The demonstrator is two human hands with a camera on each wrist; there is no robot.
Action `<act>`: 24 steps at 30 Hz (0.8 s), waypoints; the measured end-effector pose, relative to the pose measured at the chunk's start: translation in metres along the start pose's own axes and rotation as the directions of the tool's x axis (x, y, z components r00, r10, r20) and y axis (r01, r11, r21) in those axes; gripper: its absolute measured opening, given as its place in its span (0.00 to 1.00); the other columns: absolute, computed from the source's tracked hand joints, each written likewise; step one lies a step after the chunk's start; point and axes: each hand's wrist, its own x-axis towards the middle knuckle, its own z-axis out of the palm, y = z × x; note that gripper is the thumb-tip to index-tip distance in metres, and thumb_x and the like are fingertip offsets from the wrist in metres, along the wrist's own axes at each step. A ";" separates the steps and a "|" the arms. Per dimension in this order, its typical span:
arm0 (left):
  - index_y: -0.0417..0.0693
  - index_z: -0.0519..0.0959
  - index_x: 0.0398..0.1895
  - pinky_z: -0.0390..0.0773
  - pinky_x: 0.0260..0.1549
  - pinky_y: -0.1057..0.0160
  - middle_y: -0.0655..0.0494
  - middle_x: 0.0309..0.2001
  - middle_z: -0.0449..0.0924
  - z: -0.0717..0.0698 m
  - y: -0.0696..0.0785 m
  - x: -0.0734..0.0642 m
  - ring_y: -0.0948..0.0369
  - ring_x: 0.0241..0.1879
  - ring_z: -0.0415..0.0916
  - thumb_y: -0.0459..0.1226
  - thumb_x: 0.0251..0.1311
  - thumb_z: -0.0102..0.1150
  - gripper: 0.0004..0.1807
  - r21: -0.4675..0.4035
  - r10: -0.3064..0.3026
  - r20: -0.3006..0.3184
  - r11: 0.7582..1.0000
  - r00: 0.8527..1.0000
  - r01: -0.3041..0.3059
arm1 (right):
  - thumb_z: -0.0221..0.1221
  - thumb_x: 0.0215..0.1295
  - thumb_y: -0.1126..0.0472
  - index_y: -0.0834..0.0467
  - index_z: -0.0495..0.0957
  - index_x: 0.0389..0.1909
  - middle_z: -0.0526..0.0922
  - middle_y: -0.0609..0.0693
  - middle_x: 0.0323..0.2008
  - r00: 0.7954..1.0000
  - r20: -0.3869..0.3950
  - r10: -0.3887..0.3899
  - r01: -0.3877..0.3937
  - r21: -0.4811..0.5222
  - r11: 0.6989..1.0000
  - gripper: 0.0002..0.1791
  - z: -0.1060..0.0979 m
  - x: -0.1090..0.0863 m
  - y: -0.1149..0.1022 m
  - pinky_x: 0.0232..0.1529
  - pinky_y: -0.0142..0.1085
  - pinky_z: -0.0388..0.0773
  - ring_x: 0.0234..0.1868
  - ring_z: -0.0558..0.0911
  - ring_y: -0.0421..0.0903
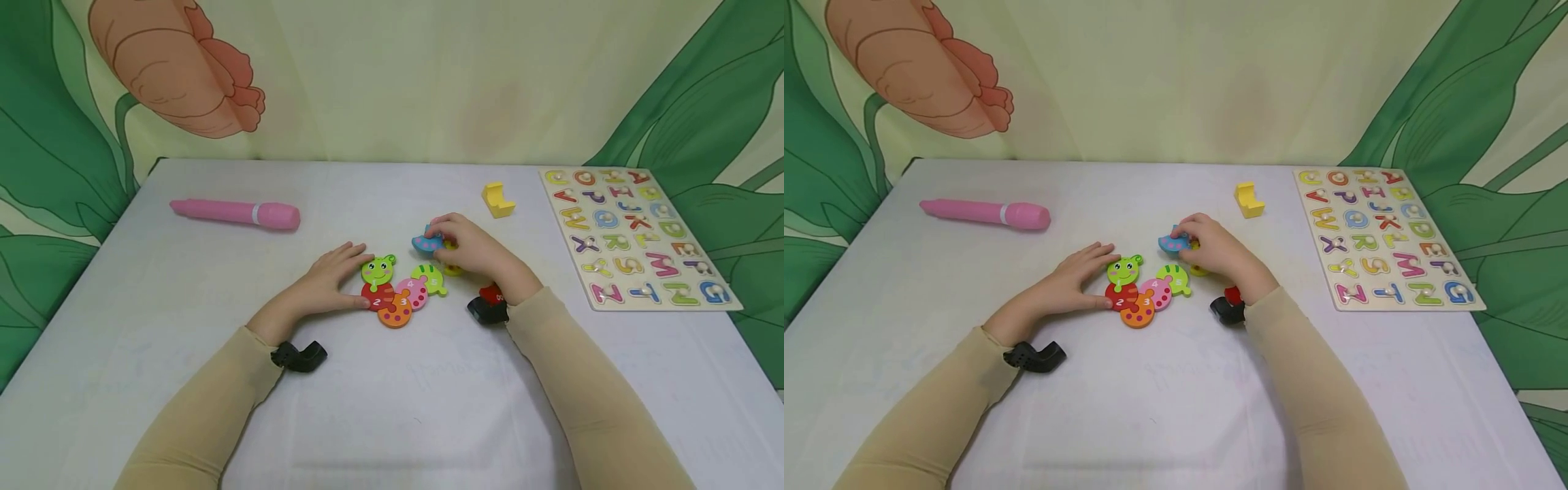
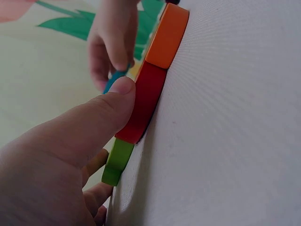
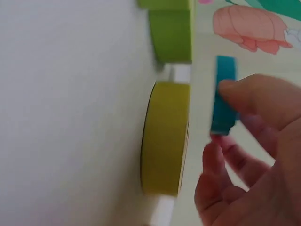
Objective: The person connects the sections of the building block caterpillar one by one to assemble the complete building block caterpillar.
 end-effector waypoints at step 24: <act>0.58 0.57 0.68 0.40 0.67 0.45 0.56 0.72 0.44 -0.001 0.000 -0.001 0.53 0.72 0.35 0.58 0.46 0.60 0.44 0.005 0.009 -0.001 1.000 1.000 -0.009 | 0.59 0.57 0.66 0.58 0.65 0.59 0.67 0.56 0.58 0.993 0.045 -0.109 0.102 0.131 0.986 0.27 0.016 -0.072 0.008 0.53 0.43 0.74 0.53 0.71 0.49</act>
